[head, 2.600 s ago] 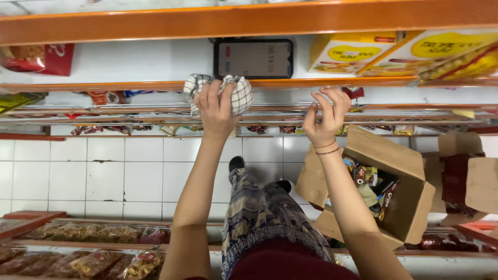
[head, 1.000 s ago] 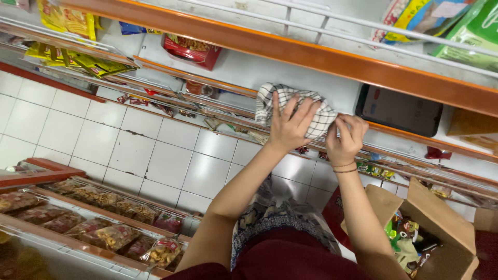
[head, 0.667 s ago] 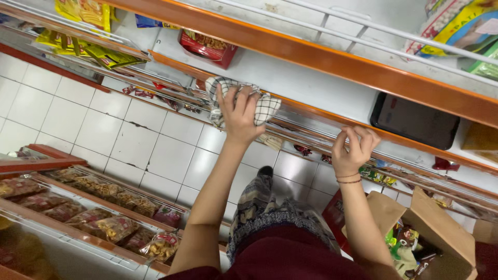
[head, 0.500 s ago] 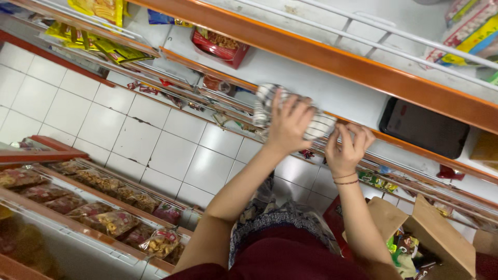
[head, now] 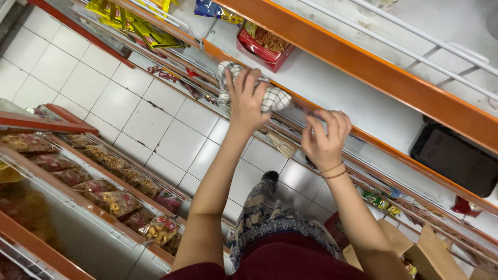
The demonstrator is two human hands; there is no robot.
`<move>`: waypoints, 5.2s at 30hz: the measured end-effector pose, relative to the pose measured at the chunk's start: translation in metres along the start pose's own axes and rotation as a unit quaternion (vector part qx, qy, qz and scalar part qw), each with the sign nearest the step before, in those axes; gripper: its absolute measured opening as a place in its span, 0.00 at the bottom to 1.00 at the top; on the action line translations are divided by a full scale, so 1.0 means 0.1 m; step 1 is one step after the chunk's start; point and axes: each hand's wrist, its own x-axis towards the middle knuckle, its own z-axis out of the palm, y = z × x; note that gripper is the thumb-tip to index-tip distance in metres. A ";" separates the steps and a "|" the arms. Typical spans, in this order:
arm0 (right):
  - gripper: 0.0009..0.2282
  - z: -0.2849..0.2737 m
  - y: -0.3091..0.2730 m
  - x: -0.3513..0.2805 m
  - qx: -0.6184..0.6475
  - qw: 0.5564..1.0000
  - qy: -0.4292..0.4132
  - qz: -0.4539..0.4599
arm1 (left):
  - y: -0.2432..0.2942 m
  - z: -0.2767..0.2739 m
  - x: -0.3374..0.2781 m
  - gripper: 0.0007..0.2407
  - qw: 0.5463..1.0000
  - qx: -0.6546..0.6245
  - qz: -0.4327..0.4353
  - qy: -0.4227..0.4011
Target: The person takes milk cartons and snack bags from a cardboard box and places them on shelves, then sprays the shelves with a bottle and wipes them with a cloth.
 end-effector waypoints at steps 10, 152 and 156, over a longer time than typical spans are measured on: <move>0.12 0.47 -0.39 0.60 0.034 0.997 -0.069 -0.017 | -0.93 -0.27 0.20 0.19 0.991 0.053 -0.094 0.082; 0.21 -3.64 2.51 -4.45 0.387 0.510 0.563 0.523 | 6.75 3.08 -1.59 0.18 0.832 -0.376 0.359 -0.195; 0.25 -3.70 2.50 -4.72 0.577 0.392 0.625 0.350 | 7.02 2.87 -1.91 0.13 0.727 -0.564 0.150 -0.362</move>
